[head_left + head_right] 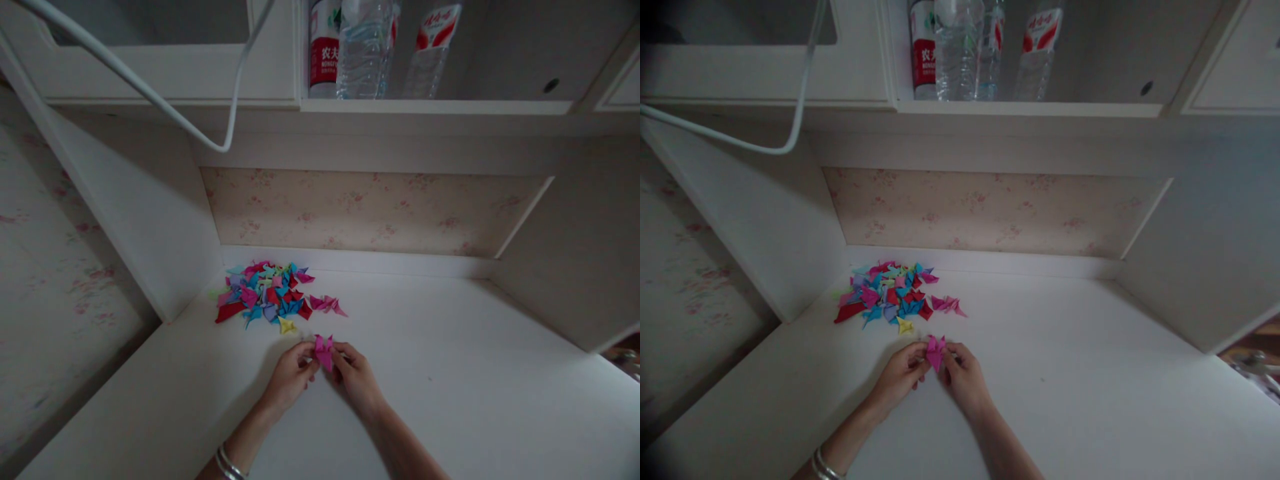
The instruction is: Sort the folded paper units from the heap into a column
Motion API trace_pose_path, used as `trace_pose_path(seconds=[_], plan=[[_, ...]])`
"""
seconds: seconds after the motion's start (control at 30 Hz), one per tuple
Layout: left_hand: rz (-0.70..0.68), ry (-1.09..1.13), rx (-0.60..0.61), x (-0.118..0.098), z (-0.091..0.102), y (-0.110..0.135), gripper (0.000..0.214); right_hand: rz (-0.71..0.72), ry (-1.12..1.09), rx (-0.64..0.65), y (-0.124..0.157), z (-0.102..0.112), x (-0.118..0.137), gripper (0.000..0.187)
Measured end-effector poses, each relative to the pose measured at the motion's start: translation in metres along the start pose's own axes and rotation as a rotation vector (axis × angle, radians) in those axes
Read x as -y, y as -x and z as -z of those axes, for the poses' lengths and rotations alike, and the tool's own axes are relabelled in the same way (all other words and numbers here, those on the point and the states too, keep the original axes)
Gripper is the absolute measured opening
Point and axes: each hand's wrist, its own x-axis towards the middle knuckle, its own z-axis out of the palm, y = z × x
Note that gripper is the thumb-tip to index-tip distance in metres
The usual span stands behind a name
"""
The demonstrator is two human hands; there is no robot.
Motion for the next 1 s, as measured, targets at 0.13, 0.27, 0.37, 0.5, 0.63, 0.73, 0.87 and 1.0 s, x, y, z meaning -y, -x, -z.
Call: trace_pose_path(seconds=[0.13,0.27,0.37,0.5,0.63,0.73,0.87,1.0], plan=[[-0.009,-0.014,-0.004,0.002,0.000,-0.001,0.034,-0.002,-0.012,-0.002,0.000,0.000,0.000,0.043],[-0.010,-0.027,0.004,0.005,0.000,-0.002,0.033,-0.014,-0.032,0.000,0.001,-0.002,0.003,0.042],[-0.010,-0.029,0.005,0.004,0.001,-0.002,0.033,-0.020,-0.031,-0.010,0.001,-0.002,0.003,0.043],[-0.003,-0.030,0.006,-0.001,0.001,-0.001,0.032,-0.017,-0.034,-0.017,0.000,-0.002,0.000,0.042],[0.002,-0.013,0.007,-0.005,0.000,0.001,0.031,-0.023,-0.059,-0.026,-0.002,-0.001,-0.003,0.042],[0.010,-0.002,-0.002,-0.004,0.000,0.001,0.031,-0.030,-0.154,-0.060,-0.002,-0.002,-0.001,0.041],[0.007,0.008,-0.037,-0.001,-0.001,-0.001,0.032,-0.027,-0.289,-0.129,0.001,-0.003,0.005,0.038],[-0.012,0.000,-0.054,0.003,-0.003,-0.002,0.033,-0.029,-0.299,0.013,0.003,-0.002,0.004,0.035]])
